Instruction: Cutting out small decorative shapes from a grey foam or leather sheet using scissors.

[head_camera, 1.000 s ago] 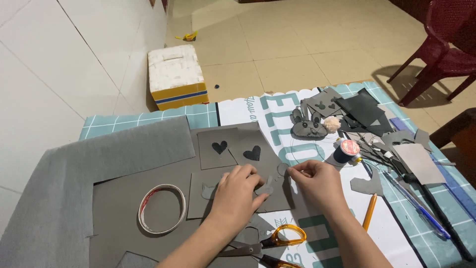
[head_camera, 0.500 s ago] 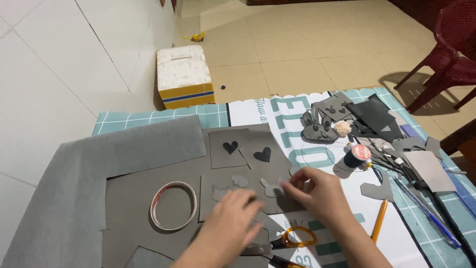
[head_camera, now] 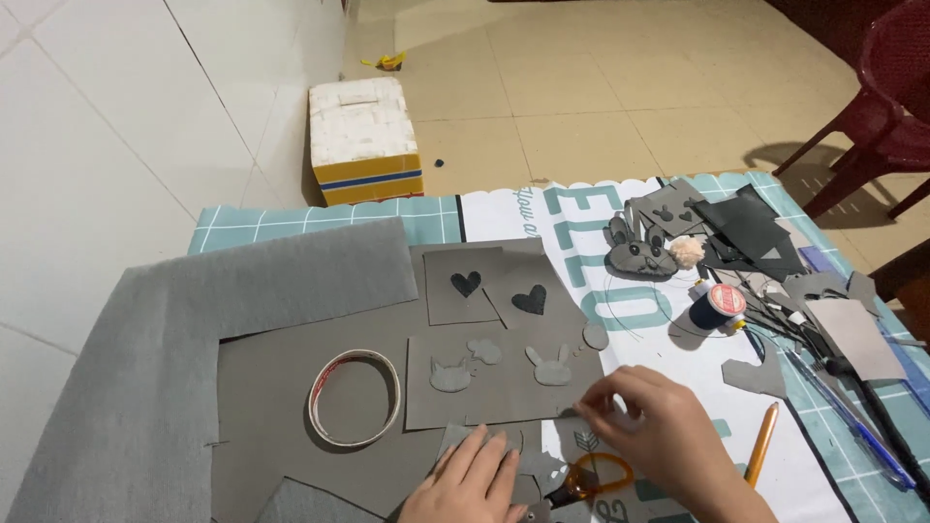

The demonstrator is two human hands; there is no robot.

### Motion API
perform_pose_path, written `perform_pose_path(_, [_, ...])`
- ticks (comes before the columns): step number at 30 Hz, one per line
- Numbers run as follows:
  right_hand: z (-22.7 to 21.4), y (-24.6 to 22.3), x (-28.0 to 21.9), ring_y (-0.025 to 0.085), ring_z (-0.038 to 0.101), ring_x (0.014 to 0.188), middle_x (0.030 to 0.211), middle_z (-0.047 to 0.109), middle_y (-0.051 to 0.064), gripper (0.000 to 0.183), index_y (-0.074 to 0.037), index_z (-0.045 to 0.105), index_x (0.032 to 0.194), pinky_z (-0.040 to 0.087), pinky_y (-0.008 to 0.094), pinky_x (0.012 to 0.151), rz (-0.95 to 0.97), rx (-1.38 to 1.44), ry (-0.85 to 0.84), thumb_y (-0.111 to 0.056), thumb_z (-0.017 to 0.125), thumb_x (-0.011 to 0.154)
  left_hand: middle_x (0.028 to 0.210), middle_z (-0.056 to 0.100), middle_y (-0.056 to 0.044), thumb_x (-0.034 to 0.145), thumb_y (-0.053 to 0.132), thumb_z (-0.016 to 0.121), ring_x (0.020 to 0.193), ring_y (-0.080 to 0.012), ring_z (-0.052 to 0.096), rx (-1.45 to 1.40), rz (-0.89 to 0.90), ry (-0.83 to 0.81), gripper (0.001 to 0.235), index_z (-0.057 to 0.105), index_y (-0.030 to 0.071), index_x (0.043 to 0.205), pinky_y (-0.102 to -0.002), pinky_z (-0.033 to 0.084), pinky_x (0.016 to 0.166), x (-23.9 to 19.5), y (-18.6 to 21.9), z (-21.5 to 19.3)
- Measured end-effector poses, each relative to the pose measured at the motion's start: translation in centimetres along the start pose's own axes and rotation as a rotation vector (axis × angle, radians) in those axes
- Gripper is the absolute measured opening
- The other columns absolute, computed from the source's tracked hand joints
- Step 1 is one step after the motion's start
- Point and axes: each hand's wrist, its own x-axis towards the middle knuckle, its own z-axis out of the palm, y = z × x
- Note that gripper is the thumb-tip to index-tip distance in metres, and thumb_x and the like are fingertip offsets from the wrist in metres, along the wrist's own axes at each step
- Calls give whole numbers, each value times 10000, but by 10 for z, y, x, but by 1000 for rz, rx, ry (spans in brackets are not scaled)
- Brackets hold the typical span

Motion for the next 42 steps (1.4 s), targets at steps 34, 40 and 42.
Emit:
perform_pose_path(34, [-10,7,23,114,713,848,905,854,-56,149,-215,850,870,584,264,758,125,53,-33,-145,854,738,792,749,-11,847,197,865,815,-159,679,-715,-373,40,117,795,109,816,-561,216,1256,47,-21,-87])
perform_pose_path(40, [3,2,-16,212,600,719,808,675,-14,238,-285,869,1065,501,390,547,-246,-123,-130,-291,817,833,949,614,10,911,217,730,948,-218,620,-243,-346,23,303,784,198,1208,-658,233,1193,39,-29,-76])
perform_pose_path(42, [-3,-4,-22,136,649,779,803,718,-43,185,-200,883,826,540,305,646,-206,71,-183,-337,768,874,914,546,24,919,203,692,937,-205,556,-155,-392,-17,301,802,290,1185,-668,180,1220,37,-28,-76])
